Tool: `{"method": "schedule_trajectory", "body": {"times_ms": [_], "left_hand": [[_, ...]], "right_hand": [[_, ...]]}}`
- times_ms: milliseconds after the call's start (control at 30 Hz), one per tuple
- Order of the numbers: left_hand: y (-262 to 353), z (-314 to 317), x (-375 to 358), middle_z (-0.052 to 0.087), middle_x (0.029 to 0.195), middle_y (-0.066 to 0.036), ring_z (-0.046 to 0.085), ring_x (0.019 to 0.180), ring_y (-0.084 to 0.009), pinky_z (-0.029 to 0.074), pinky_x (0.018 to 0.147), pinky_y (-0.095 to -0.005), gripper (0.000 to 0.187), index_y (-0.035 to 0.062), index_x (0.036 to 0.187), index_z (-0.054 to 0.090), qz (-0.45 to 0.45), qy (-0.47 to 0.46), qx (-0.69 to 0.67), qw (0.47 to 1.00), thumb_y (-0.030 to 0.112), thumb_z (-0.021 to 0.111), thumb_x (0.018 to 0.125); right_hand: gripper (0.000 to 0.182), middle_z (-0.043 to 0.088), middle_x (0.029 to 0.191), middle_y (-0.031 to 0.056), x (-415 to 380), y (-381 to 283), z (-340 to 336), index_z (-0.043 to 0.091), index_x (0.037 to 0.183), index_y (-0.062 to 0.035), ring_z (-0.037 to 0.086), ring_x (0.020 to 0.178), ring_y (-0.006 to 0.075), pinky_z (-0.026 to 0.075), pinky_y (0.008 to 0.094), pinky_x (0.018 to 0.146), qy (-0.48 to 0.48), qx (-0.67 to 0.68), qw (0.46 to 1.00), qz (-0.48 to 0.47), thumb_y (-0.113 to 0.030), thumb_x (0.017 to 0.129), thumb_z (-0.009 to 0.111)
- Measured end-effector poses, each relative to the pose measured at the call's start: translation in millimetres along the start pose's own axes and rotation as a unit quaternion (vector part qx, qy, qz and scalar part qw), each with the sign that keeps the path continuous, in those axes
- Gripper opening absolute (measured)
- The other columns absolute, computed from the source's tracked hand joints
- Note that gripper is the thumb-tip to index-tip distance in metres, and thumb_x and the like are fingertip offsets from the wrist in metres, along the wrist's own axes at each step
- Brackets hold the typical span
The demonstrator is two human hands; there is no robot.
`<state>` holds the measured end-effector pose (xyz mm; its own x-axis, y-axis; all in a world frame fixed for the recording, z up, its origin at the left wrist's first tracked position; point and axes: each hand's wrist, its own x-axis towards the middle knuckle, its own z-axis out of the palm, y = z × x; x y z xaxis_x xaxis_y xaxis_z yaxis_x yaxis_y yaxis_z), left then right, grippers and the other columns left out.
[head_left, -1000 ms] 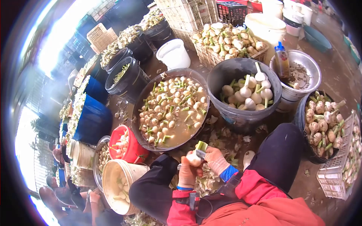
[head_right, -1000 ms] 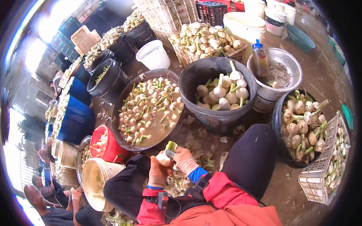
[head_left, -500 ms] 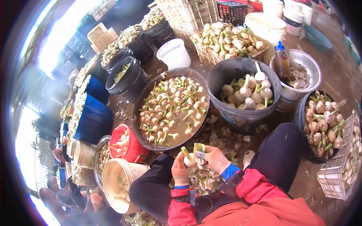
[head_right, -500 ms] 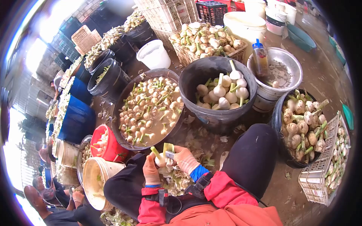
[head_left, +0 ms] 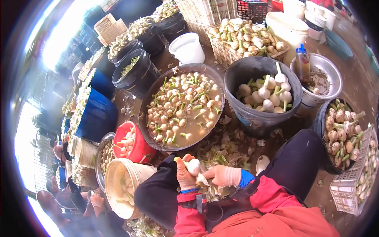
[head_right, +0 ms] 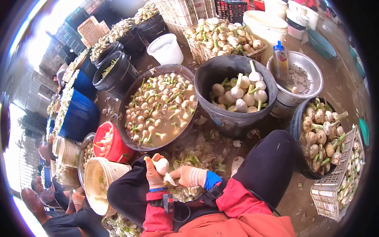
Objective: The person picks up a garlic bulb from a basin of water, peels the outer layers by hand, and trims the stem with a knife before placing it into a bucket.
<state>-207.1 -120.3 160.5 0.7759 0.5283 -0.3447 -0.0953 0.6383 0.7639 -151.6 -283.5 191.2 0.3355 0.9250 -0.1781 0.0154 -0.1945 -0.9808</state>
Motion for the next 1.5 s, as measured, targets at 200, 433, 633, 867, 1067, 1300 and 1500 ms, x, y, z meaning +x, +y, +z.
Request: {"method": "schedule_trajectory", "body": {"times_ms": [200,433,633,867,1067,1300,1500], "left_hand": [[-4,-7,5,0.062,0.084,-0.002,0.060,0.073,-0.0161,0.050,0.060,-0.0294,0.038,0.0108,0.096,0.060,-0.055,0.121,-0.041,0.990,0.047,0.060,0.085],[-12,-11,7,0.065,0.092,-0.001,0.063,0.084,-0.0167,0.053,0.066,-0.0313,0.033,0.0125,0.095,0.061,-0.075,0.102,-0.114,0.985,0.042,0.066,0.081],[-23,9,-7,0.061,0.077,-0.003,0.060,0.070,-0.0150,0.050,0.059,-0.0282,0.028,0.0085,0.089,0.059,-0.047,0.154,0.025,0.987,0.033,0.070,0.081],[-39,4,-10,0.053,0.061,0.001,0.045,0.051,-0.0064,0.039,0.048,-0.0204,0.025,0.0069,0.068,0.054,0.197,0.094,0.363,0.906,0.020,0.071,0.081],[-38,1,-11,0.054,0.062,-0.001,0.047,0.055,-0.0072,0.039,0.051,-0.0222,0.026,0.0056,0.066,0.052,0.312,0.001,0.466,0.828,0.018,0.071,0.080],[-12,17,-21,0.056,0.058,-0.001,0.047,0.048,-0.0060,0.038,0.043,-0.0194,0.027,0.0061,0.069,0.056,0.082,0.093,0.226,0.966,0.027,0.068,0.083],[-30,2,-13,0.051,0.065,-0.002,0.046,0.057,-0.0122,0.040,0.055,-0.0275,0.027,0.0024,0.066,0.052,0.268,0.029,0.479,0.836,0.014,0.075,0.074]], "right_hand": [[0.032,0.065,0.094,0.0137,-19,-28,-39,0.059,0.110,0.0030,0.062,0.087,0.0169,0.052,0.0323,0.073,0.219,0.564,0.767,-0.214,-0.001,0.078,0.061],[0.047,0.057,0.114,0.0144,15,43,-1,0.057,0.119,-0.0146,0.054,0.109,0.0302,0.043,0.0361,0.092,0.226,-0.198,0.947,0.115,-0.011,0.073,0.067],[0.051,0.058,0.105,0.0128,27,35,9,0.053,0.120,-0.0109,0.056,0.097,0.0296,0.046,0.0365,0.084,0.388,-0.082,0.917,-0.043,-0.008,0.072,0.068],[0.049,0.059,0.101,0.0140,33,47,13,0.054,0.120,-0.0101,0.057,0.095,0.0310,0.046,0.0378,0.083,0.415,-0.094,0.905,-0.012,0.003,0.073,0.058],[0.047,0.058,0.112,0.0165,36,59,7,0.052,0.120,-0.0111,0.055,0.103,0.0347,0.045,0.0395,0.087,0.418,-0.111,0.899,0.066,0.003,0.076,0.053],[0.044,0.059,0.115,0.0158,42,84,-8,0.053,0.120,-0.0096,0.056,0.107,0.0316,0.045,0.0369,0.088,0.480,0.019,0.869,0.116,0.002,0.078,0.053],[0.041,0.058,0.112,0.0193,35,55,9,0.053,0.119,-0.0079,0.056,0.104,0.0340,0.045,0.0382,0.089,0.399,-0.090,0.910,-0.067,-0.003,0.078,0.055]]}}
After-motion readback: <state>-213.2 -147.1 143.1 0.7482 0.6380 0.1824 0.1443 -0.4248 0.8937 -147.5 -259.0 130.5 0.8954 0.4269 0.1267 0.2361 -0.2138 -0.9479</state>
